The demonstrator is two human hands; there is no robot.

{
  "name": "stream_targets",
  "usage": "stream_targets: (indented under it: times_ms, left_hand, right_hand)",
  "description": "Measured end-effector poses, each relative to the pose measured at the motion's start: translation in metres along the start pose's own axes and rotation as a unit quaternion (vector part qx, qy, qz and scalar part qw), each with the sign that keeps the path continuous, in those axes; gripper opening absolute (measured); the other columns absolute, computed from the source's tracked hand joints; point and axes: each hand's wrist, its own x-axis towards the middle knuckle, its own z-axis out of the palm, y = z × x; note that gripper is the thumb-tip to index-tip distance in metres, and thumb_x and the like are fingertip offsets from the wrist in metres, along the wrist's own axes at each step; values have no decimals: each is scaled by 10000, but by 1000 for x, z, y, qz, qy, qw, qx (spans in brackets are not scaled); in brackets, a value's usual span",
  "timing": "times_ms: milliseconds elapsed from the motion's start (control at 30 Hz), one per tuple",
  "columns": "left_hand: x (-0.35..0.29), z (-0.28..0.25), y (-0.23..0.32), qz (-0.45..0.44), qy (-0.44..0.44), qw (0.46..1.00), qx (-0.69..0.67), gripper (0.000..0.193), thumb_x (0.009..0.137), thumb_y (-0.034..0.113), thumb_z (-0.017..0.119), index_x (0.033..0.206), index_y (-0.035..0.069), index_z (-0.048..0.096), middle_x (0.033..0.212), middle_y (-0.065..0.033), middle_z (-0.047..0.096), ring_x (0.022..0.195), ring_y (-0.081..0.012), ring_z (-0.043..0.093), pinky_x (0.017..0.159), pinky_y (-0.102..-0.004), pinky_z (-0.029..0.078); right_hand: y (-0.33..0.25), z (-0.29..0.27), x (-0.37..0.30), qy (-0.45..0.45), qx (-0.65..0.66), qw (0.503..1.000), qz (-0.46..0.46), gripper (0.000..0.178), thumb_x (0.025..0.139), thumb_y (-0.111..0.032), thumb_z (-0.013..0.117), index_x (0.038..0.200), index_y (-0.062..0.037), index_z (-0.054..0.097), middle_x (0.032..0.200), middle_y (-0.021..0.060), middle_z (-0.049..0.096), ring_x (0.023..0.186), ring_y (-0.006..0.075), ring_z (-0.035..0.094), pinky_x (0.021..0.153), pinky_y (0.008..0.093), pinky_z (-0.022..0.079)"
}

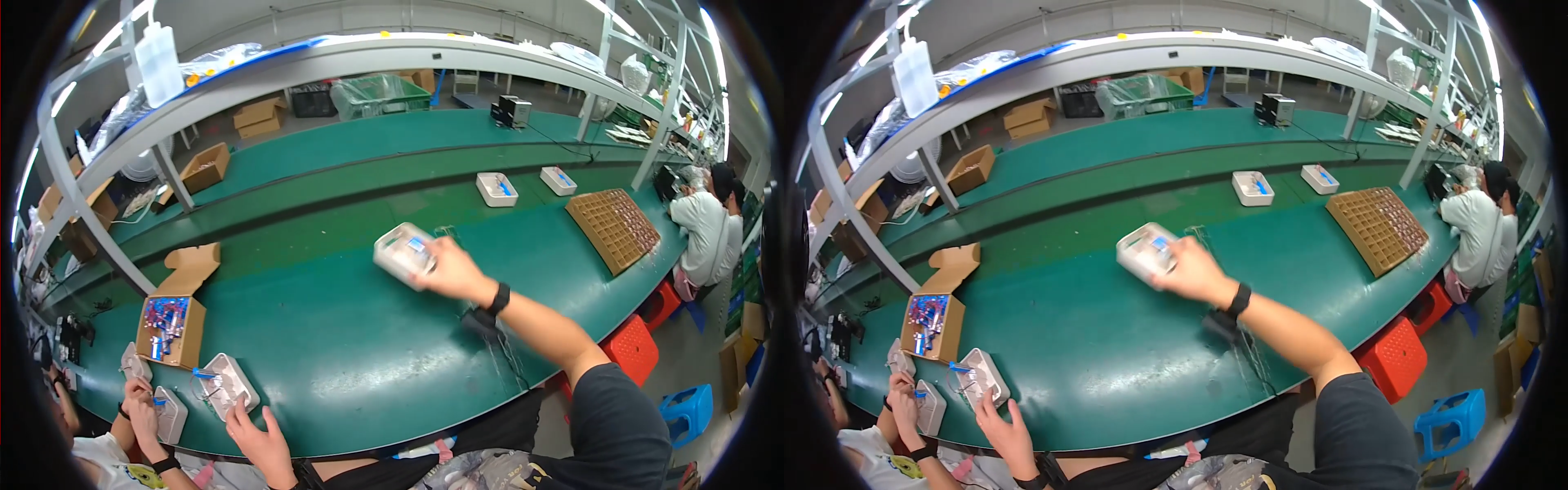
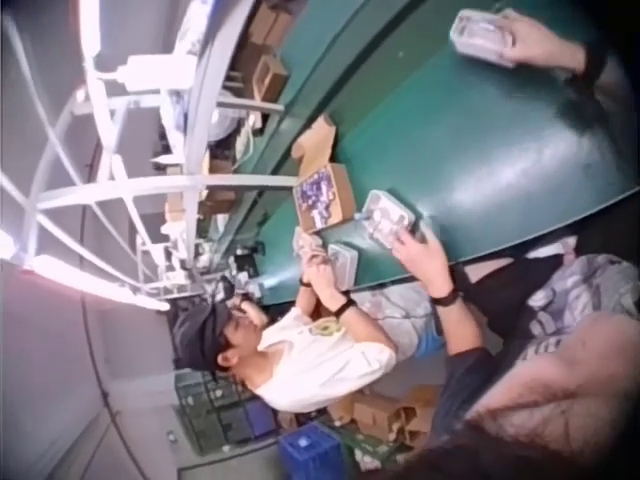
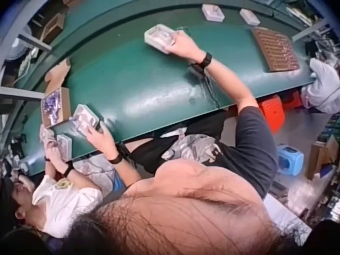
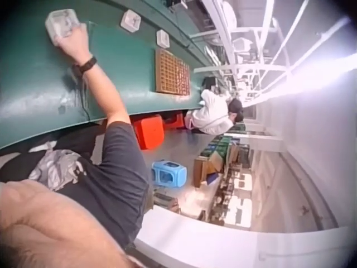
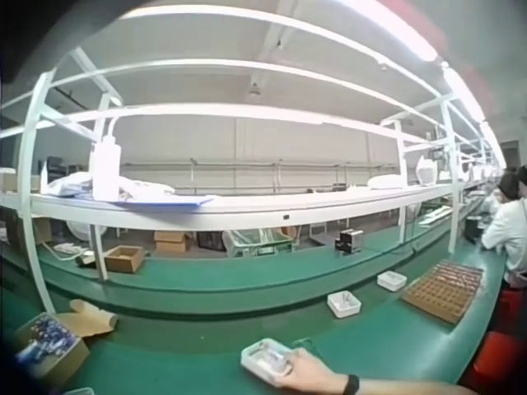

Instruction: Assembling electronic components into plastic cases on a factory production line.

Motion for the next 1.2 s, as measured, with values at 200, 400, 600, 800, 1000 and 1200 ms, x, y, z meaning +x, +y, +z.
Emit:
stream_targets:
  times_ms: [200, 400, 600, 800, 1000, 1200]
  left_hand:
    - [-14, 9, -19, -47, -53, 994, 80, 627, 887, 185, 775, 1440, -8, 550, 1465, -297, 507, 1288, -503, 507, 1122, -539, 422]
    - [-10, 16, -8, 10, -64, 998, 4, 537, 881, 207, 794, 1329, -11, 594, 1430, -292, 536, 1278, -512, 523, 1088, -541, 458]
    - [-13, 2, 14, 88, -125, 986, -71, 417, 879, 191, 807, 1217, 26, 627, 1418, -227, 575, 1257, -449, 583, 1043, -504, 506]
    - [-13, 19, 32, 182, -179, 961, -110, 362, 873, 190, 824, 1153, 42, 650, 1417, -187, 606, 1233, -409, 626, 1033, -481, 523]
    - [-10, 25, 46, 245, -205, 940, -117, 272, 898, 164, 799, 1104, 41, 671, 1394, -165, 636, 1209, -401, 648, 1024, -481, 533]
    - [20, -1, 53, 259, -197, 939, -110, 194, 925, 142, 763, 1075, 42, 692, 1331, -166, 676, 1209, -386, 656, 1026, -469, 531]
  right_hand:
    - [130, 31, 124, 175, -171, 968, 62, 786, 772, -645, 750, 1002, 106, 755, 1081, 351, 695, 1038, 468, 680, 913, 538, 575]
    - [202, 30, 133, 211, -218, 936, 176, 769, 802, -577, 808, 1291, 5, 688, 1179, 277, 697, 1111, 464, 646, 969, 517, 552]
    - [58, 45, 98, 148, -46, 979, -132, 507, 936, -344, 761, 1332, -40, 673, 1314, 223, 672, 1226, 400, 625, 1047, 467, 512]
    - [-99, 110, 5, -228, 262, 899, -268, 433, 964, -292, 775, 1300, -32, 690, 1291, 161, 682, 1192, 325, 648, 1026, 402, 536]
    - [-88, 129, -16, -164, 257, 916, -262, 421, 991, -308, 733, 1316, -42, 696, 1263, 168, 684, 1143, 318, 658, 973, 410, 538]
    - [-80, 112, 0, -236, 343, 906, -76, 402, 1003, -214, 715, 1359, -34, 667, 1174, 134, 690, 1112, 286, 659, 940, 390, 540]
